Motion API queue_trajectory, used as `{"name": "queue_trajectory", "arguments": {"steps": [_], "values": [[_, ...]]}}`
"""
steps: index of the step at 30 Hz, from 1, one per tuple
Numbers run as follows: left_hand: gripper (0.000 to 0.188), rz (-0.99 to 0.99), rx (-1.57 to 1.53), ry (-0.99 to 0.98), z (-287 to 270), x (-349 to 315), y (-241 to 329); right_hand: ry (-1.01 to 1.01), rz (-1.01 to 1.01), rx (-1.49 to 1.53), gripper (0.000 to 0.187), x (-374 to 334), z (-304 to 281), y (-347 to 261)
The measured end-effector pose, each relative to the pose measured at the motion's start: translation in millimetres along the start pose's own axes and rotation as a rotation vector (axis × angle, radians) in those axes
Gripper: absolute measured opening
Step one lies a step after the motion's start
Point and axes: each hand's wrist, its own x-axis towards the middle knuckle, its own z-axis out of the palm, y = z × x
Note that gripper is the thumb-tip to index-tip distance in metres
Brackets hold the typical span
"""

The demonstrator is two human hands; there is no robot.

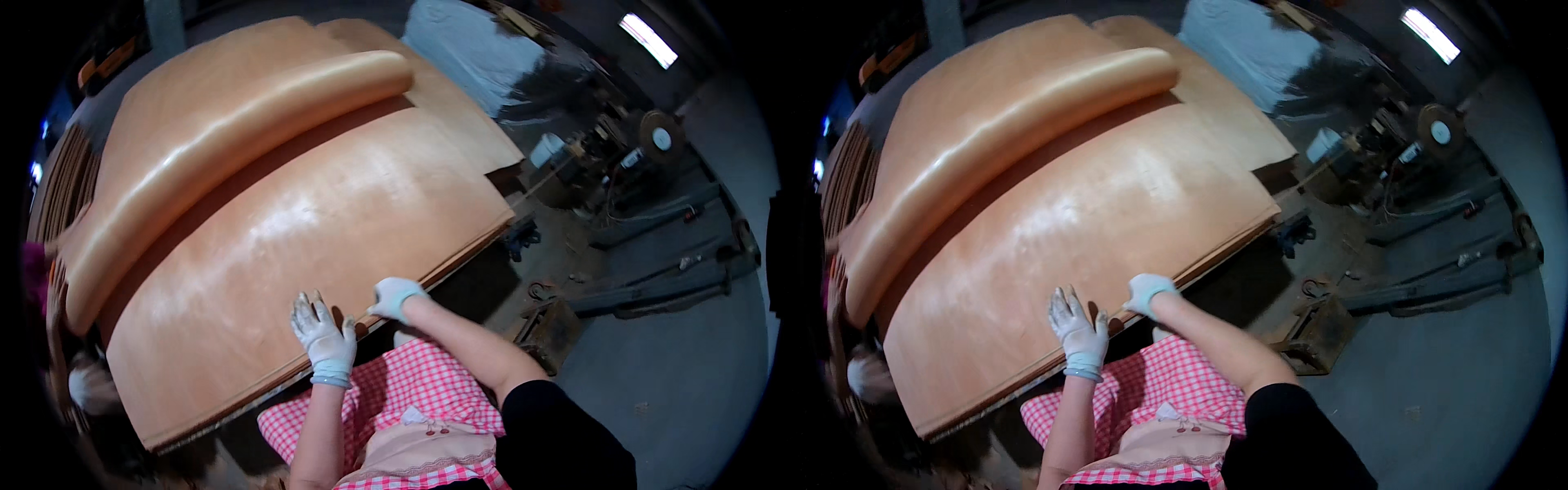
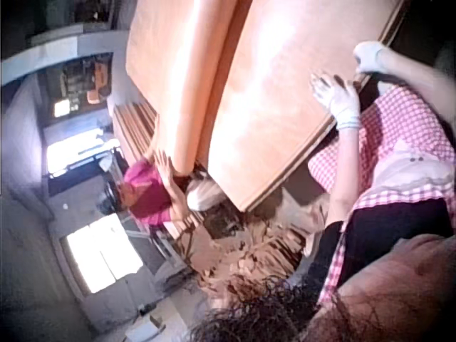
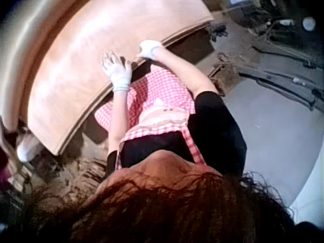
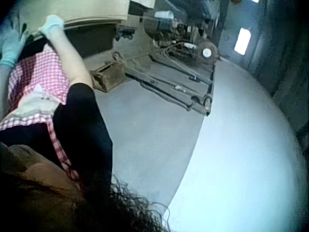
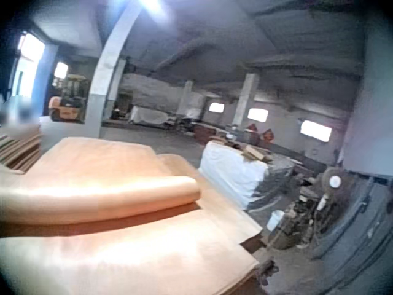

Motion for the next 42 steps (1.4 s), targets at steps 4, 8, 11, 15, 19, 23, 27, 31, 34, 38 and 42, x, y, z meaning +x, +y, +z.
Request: {"name": "queue_trajectory", "arguments": {"steps": [4, 8, 11, 15, 19, 23, 27, 31, 34, 38, 42], "values": [[0.090, -0.049, 0.039, -0.120, 25.0, 10.9, 28.1, 0.037, -0.078, 0.115, 0.035, 1.1, 13.6, 24.1], [0.101, -0.099, 0.016, -0.108, 22.8, 8.3, 18.7, 0.011, -0.107, 0.125, 0.033, -4.3, -28.0, 105.9], [0.098, -0.117, 0.047, -0.122, 20.1, 8.0, 19.0, 0.099, -0.003, 0.153, 0.033, -2.9, -69.1, 212.8], [0.097, -0.102, 0.061, -0.128, 25.7, 6.1, 18.8, 0.253, 0.190, 0.022, 0.029, -13.2, -115.2, 342.7], [0.093, -0.087, 0.109, -0.130, 23.8, 2.8, 11.1, 0.188, 0.387, -0.003, 0.031, 1.9, -128.8, 370.2], [0.090, -0.085, 0.110, -0.140, 19.0, 4.5, 18.4, 0.243, 0.528, 0.123, 0.037, 30.7, -102.5, 388.9], [0.086, -0.073, 0.108, -0.137, 20.0, 2.8, 16.6, 0.581, 0.792, 0.495, 0.040, 29.5, -59.4, 413.7], [0.084, -0.128, 0.068, -0.129, 10.3, 0.8, 16.5, 0.946, 0.519, 0.703, 0.029, 9.3, -30.8, 341.9], [0.073, -0.028, -0.009, 0.022, 12.8, 0.4, 11.9, 0.953, 0.223, 0.727, 0.033, -22.7, -6.8, 266.6], [0.046, 0.167, -0.295, 0.074, -7.7, -26.2, 37.2, 0.813, -0.170, 0.752, 0.024, -60.4, 33.9, 144.3], [0.043, 0.338, -0.479, 0.113, -39.0, -60.5, 64.5, 0.208, -0.382, 0.999, 0.014, -107.6, 51.0, 39.4]]}}
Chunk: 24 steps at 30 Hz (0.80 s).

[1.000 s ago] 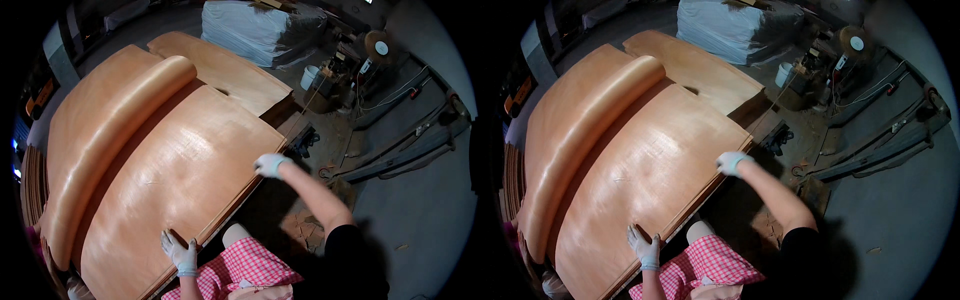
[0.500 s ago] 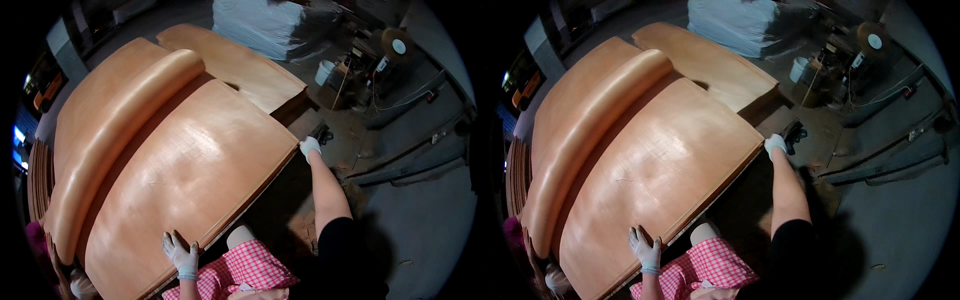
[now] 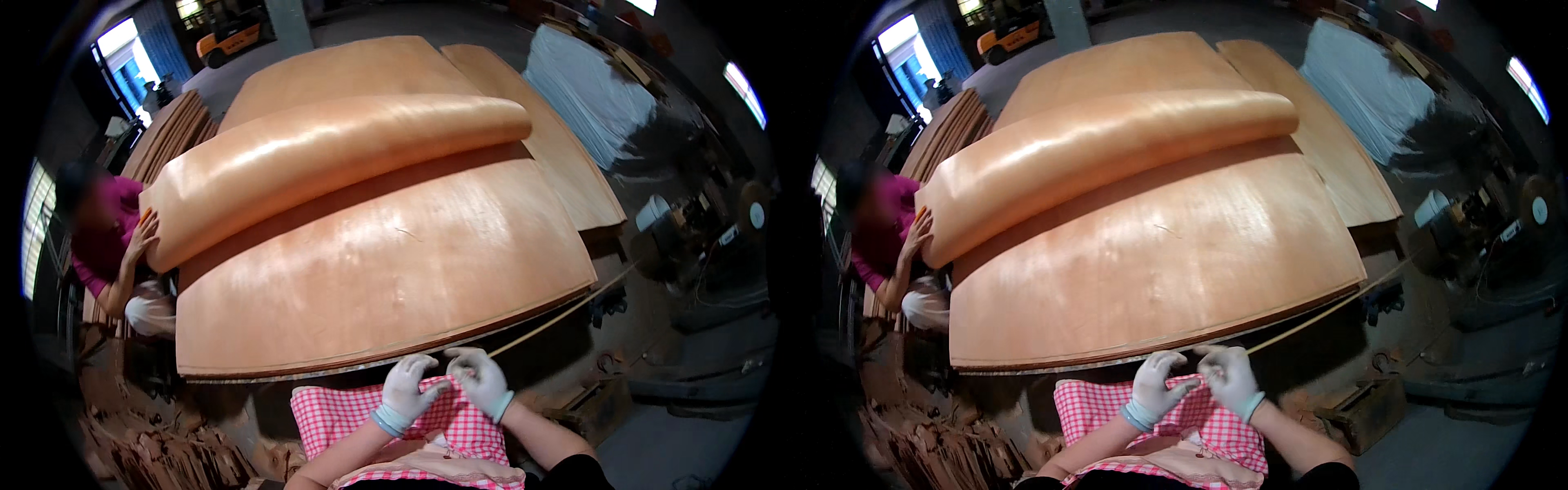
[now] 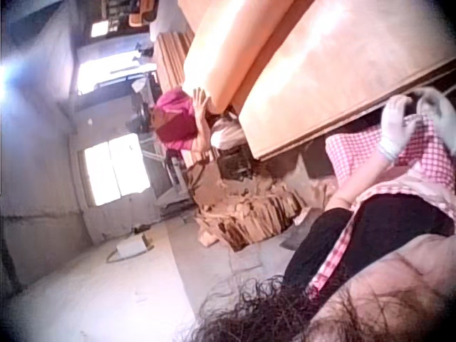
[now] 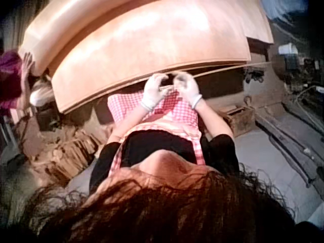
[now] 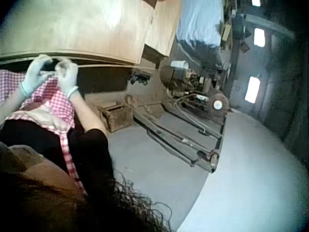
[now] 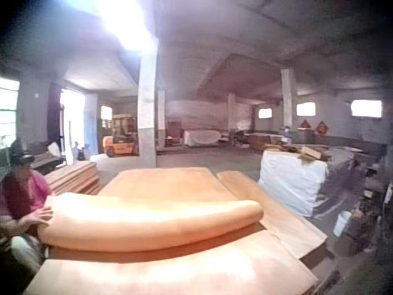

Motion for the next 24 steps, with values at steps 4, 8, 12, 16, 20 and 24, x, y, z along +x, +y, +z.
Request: {"name": "queue_trajectory", "arguments": {"steps": [4, 8, 12, 16, 20, 24], "values": [[0.023, -0.233, -0.243, 0.087, -33.7, -28.4, 15.1, -0.131, -0.124, 0.345, 0.015, -18.5, 67.8, -20.3], [0.023, -0.368, -0.386, 0.198, -55.0, -58.9, 8.5, -0.225, -0.172, 0.312, 0.015, -21.9, 101.1, -39.1], [0.018, -0.579, -0.779, 0.230, -47.4, -85.1, -12.1, -0.218, -0.161, 0.276, 0.018, -23.6, 126.4, -53.8], [0.013, -0.666, -0.992, 0.299, -39.9, -103.6, -19.7, -0.226, -0.117, 0.308, 0.045, -29.9, 142.1, -53.8], [0.009, -0.706, -1.000, 0.306, -41.2, -108.5, -15.8, -0.266, -0.117, 0.209, 0.057, -31.7, 143.7, -50.0], [0.007, -0.717, -1.071, 0.388, -43.1, -108.0, -10.3, -0.249, -0.241, -0.156, 0.049, -30.6, 131.3, -57.7]]}}
